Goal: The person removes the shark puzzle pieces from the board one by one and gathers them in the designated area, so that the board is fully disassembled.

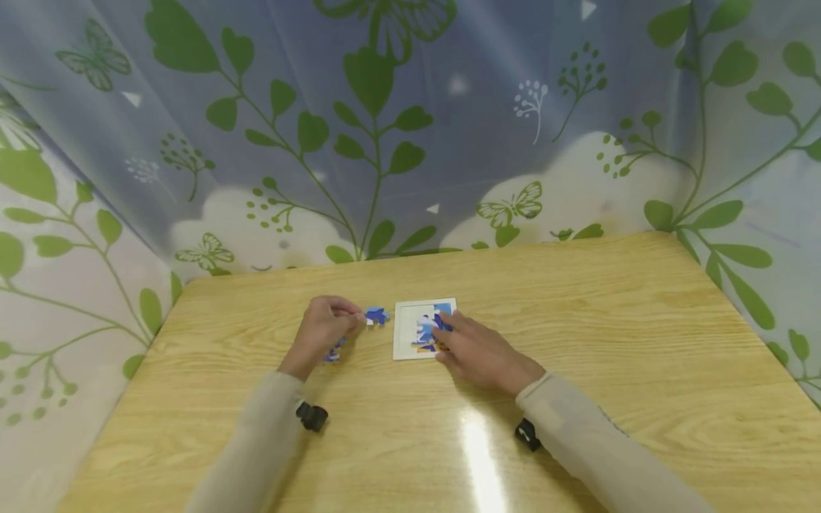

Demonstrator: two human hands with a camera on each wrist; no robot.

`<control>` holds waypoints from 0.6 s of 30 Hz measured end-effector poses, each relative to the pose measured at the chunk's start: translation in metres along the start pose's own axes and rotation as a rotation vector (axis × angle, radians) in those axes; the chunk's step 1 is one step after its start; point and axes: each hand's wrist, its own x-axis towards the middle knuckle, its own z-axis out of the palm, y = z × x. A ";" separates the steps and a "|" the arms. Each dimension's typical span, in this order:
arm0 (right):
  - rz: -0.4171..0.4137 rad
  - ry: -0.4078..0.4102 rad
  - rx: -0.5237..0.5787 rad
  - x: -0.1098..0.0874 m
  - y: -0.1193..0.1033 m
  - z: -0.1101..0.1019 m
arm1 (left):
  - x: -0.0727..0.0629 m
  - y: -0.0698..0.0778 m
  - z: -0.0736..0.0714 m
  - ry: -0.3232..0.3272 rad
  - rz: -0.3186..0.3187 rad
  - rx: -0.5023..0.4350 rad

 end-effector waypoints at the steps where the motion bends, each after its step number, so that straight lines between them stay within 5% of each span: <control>1: 0.000 0.000 0.001 0.000 0.000 0.000 | 0.000 -0.002 -0.003 -0.003 -0.001 -0.003; 18: 0.019 -0.024 0.027 -0.001 -0.002 -0.002 | -0.002 -0.013 -0.021 0.003 0.006 0.069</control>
